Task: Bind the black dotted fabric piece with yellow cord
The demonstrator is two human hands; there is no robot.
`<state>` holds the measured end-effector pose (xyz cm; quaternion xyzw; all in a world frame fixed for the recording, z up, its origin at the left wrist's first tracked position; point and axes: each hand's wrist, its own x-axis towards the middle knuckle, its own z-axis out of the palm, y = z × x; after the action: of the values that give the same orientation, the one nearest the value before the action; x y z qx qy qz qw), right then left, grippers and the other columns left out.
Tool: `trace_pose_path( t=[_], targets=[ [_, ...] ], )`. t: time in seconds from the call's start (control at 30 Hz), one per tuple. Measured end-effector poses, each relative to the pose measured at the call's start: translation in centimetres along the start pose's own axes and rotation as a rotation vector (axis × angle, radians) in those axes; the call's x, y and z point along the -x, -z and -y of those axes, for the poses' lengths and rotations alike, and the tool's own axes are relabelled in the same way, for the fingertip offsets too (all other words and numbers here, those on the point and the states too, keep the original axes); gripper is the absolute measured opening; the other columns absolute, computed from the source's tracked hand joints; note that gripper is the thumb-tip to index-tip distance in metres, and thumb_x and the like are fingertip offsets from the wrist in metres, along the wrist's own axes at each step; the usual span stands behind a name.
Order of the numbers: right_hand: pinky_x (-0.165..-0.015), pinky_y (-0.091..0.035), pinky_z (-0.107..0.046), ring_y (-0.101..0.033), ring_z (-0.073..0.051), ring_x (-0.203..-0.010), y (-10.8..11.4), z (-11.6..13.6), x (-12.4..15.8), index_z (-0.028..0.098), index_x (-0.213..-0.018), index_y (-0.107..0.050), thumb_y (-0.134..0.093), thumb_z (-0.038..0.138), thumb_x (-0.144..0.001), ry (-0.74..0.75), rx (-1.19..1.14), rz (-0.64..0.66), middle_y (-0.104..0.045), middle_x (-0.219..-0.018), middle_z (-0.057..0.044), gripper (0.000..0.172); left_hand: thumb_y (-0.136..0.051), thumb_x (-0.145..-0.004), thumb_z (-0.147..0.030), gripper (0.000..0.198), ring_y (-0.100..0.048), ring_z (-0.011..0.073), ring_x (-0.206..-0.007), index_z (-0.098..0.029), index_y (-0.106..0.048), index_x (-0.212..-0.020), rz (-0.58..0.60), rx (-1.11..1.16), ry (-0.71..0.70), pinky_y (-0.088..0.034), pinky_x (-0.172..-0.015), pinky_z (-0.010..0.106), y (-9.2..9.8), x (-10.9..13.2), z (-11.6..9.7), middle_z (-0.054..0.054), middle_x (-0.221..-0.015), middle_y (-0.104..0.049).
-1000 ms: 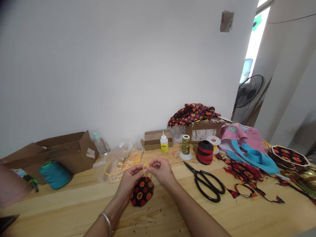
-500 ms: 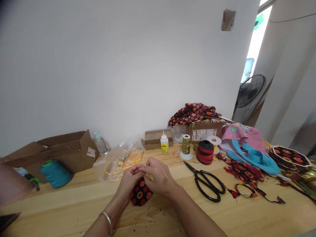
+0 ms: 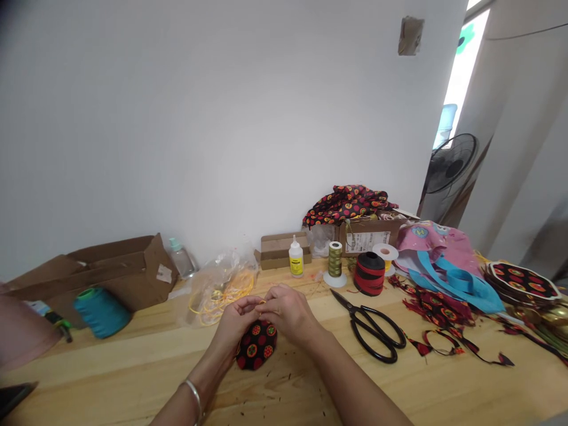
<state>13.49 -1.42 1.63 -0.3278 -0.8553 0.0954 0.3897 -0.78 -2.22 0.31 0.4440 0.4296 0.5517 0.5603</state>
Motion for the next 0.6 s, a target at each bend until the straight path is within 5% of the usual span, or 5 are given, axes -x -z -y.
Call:
trace_pose_path(
  t=[0.6],
  targets=[
    [-0.065, -0.039, -0.023, -0.052, -0.012, -0.070, -0.64, -0.75, -0.24, 0.022, -0.075, -0.064, -0.060, 0.025, -0.066, -0.046, -0.198, -0.123, -0.061, -0.075, -0.002, 0.010, -0.069, -0.048, -0.014, 0.020, -0.058, 0.0110, -0.059, -0.012, -0.061, -0.067, 0.000, 0.001, -0.019, -0.043, -0.059, 0.020, 0.11, -0.15, -0.18, 0.003, -0.063, -0.066]
  ],
)
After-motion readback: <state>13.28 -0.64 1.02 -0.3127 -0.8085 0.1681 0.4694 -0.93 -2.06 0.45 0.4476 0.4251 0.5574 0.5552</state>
